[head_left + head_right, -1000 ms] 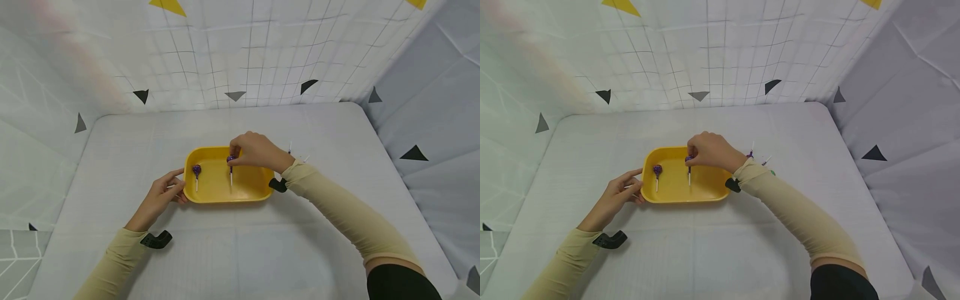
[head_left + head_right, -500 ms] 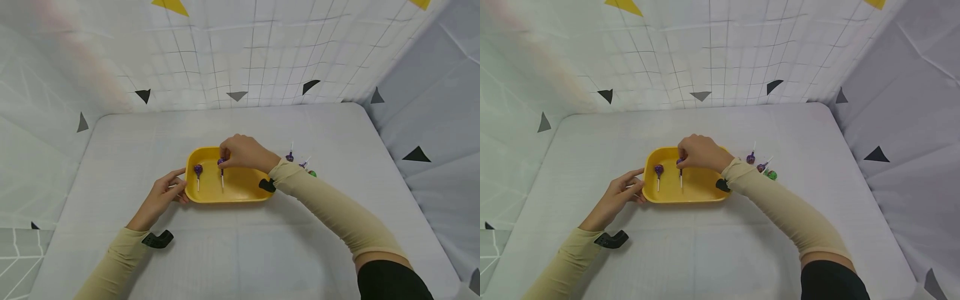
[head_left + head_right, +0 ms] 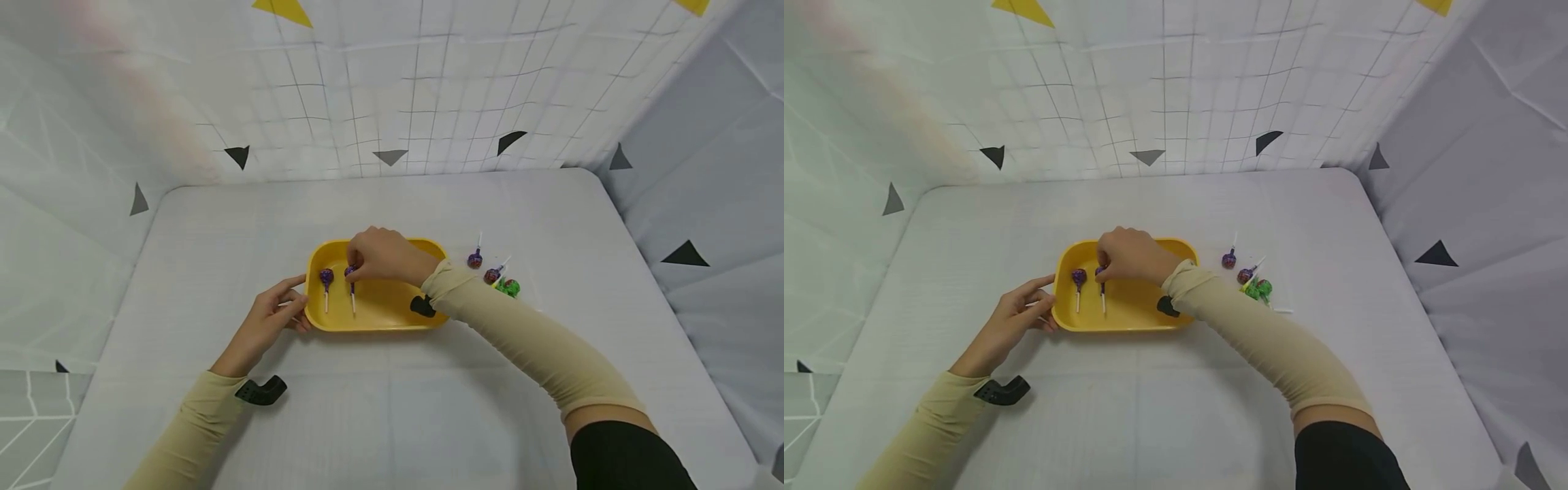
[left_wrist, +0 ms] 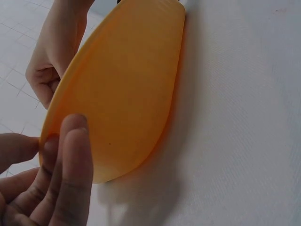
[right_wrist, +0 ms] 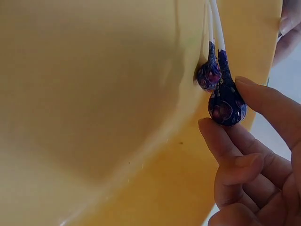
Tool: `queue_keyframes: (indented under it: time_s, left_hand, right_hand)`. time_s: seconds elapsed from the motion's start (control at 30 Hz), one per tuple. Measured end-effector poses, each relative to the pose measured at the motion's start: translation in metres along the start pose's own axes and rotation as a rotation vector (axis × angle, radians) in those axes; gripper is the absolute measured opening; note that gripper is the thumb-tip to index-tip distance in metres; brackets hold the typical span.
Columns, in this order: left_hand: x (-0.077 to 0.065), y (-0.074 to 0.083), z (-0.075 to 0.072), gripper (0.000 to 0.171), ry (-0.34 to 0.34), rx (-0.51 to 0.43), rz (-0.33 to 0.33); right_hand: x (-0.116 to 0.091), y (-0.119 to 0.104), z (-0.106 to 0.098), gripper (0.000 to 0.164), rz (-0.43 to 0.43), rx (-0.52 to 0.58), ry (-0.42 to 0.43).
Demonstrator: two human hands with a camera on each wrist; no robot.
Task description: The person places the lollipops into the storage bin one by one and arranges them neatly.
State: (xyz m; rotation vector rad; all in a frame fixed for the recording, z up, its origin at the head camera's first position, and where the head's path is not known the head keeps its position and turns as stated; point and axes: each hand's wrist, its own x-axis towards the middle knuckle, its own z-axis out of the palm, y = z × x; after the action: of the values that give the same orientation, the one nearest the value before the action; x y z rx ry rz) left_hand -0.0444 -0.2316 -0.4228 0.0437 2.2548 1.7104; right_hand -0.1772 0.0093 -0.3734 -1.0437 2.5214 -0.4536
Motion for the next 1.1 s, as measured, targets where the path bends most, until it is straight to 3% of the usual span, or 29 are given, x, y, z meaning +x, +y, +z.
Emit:
queue_keyframes:
  time_s: [0.57,1.1]
  left_hand:
    - [0.002,-0.003,0.0,0.055,-0.005,-0.013,0.004]
    - [0.003,-0.003,-0.002,0.054,0.002,-0.014,-0.006]
  right_hand:
    - [0.019,-0.008,0.02,0.024,0.02,-0.03,-0.011]
    - [0.027,-0.012,0.023,0.025,0.033,-0.034,0.002]
